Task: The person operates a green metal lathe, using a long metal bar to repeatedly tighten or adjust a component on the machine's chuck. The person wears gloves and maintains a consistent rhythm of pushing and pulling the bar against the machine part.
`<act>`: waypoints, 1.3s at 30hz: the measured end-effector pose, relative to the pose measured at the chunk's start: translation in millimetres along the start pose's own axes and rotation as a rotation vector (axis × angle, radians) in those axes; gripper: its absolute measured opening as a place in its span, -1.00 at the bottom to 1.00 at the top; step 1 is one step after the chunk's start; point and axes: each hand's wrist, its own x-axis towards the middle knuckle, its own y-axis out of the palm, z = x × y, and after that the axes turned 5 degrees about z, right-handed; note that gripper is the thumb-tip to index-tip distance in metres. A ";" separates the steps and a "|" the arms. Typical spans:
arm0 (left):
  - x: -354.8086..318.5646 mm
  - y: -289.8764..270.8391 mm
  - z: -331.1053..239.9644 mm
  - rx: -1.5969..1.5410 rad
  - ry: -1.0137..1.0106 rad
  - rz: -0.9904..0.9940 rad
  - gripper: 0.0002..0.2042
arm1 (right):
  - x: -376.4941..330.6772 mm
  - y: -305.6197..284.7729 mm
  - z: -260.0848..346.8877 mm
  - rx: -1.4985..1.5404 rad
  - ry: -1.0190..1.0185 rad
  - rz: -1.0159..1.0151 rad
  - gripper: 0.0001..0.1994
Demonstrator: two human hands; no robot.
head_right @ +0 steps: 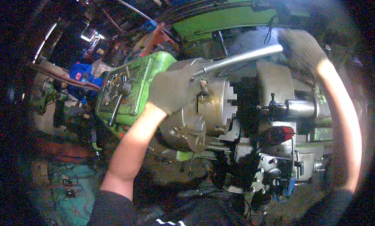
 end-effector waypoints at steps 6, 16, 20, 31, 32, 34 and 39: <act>45.9 15.1 50.3 -0.030 0.082 0.077 -0.47 | -116.4 -59.6 97.6 0.024 0.165 -0.108 -0.51; 5.1 6.0 -5.6 -0.111 -0.085 -0.021 -0.63 | -27.7 -9.0 19.8 -0.242 0.046 -0.026 -0.61; -6.0 -6.0 -31.1 0.254 0.011 0.070 -0.79 | 50.8 36.3 -18.4 -0.151 -0.008 -0.088 -0.63; 12.3 10.9 14.0 0.154 -0.148 0.095 -0.56 | -20.0 10.2 6.7 0.165 0.022 -0.069 -0.75; 11.2 9.4 19.9 0.132 -0.210 0.122 -0.53 | -27.2 9.6 4.2 0.184 0.027 -0.061 -0.75; 17.6 13.8 26.9 0.157 -0.223 0.081 -0.48 | -36.6 2.5 0.1 0.222 0.066 -0.043 -0.74; 22.2 3.6 8.7 0.079 -0.373 0.173 -0.45 | -48.1 -2.5 -2.7 0.200 0.106 0.011 -0.76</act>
